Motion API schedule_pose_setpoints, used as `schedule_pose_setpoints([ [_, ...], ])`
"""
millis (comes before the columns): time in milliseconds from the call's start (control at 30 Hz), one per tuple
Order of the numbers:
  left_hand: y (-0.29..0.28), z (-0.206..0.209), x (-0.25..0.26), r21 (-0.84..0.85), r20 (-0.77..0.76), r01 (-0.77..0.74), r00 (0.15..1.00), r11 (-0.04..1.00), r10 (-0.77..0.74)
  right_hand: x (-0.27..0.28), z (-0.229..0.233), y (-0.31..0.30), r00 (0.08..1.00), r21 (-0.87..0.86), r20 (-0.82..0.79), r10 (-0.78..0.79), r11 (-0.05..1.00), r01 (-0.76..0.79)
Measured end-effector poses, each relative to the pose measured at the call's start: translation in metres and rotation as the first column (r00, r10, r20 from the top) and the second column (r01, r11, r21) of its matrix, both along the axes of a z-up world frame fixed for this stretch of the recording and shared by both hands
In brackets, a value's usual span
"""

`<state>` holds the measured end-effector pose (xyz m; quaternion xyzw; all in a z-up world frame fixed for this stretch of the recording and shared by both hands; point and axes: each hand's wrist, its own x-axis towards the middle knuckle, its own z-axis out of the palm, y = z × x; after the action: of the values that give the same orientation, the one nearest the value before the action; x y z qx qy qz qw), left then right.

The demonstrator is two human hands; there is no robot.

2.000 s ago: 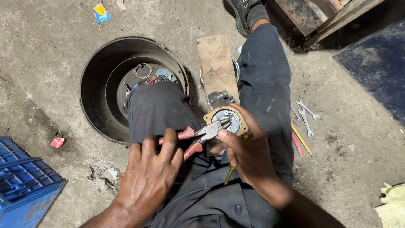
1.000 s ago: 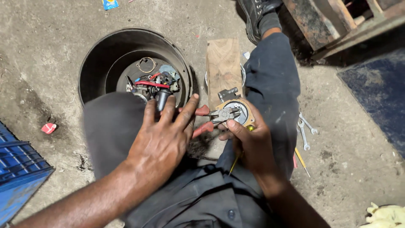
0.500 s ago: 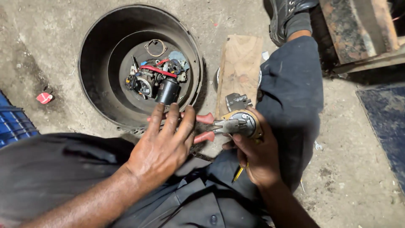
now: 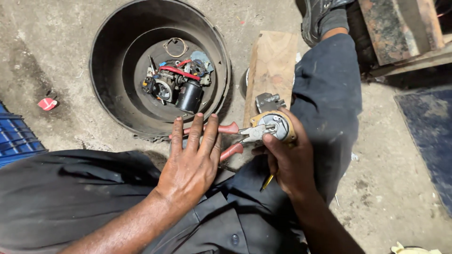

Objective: Disassemble and repair a mechanical part using pliers and a screwdriver.

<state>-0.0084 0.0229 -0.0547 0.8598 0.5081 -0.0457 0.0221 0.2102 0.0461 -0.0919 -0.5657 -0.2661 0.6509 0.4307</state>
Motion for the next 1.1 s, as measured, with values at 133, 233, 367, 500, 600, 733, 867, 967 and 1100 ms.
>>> schedule_pose_setpoints([
  [133,-0.002,-0.004,-0.003,0.02,0.024,-0.001,1.0,1.0,0.0,-0.003,0.0,-0.003,1.0,0.051,0.013,0.018,0.999,-0.019],
  [233,-0.004,-0.005,-0.002,0.043,0.01,-0.002,1.0,0.999,0.001,-0.006,0.002,-0.004,0.999,0.085,0.038,0.025,0.996,-0.028],
  [367,-0.01,-0.002,0.005,-0.021,0.077,-0.066,0.995,0.998,0.067,-0.009,0.002,-0.008,1.0,0.071,0.024,-0.001,0.997,-0.001],
  [500,-0.021,-0.003,0.016,-0.038,0.114,-0.182,0.976,0.983,0.185,-0.009,-0.001,-0.012,0.999,0.086,0.033,0.004,0.996,-0.006],
  [600,-0.024,0.005,0.022,-0.057,0.049,-0.202,0.978,0.978,0.205,-0.016,0.008,-0.013,0.999,0.105,0.039,0.013,0.994,-0.017],
  [733,-0.035,-0.006,0.026,-0.117,0.108,-0.257,0.957,0.959,0.269,-0.02,0.009,-0.016,0.999,0.132,0.033,0.037,0.99,-0.041],
  [867,-0.032,-0.001,0.025,-0.125,0.1,-0.243,0.961,0.962,0.256,-0.021,0.006,-0.016,0.999,0.137,0.03,0.017,0.99,-0.021],
  [967,-0.031,0.002,0.025,-0.096,0.071,-0.229,0.969,0.969,0.236,-0.022,0.008,-0.016,1.0,0.157,0.013,0.027,0.987,-0.029],
  [1100,-0.036,-0.003,0.029,-0.103,0.113,-0.253,0.958,0.962,0.264,-0.021,0.006,-0.016,1.0,0.163,0.017,0.011,0.987,-0.014],
])
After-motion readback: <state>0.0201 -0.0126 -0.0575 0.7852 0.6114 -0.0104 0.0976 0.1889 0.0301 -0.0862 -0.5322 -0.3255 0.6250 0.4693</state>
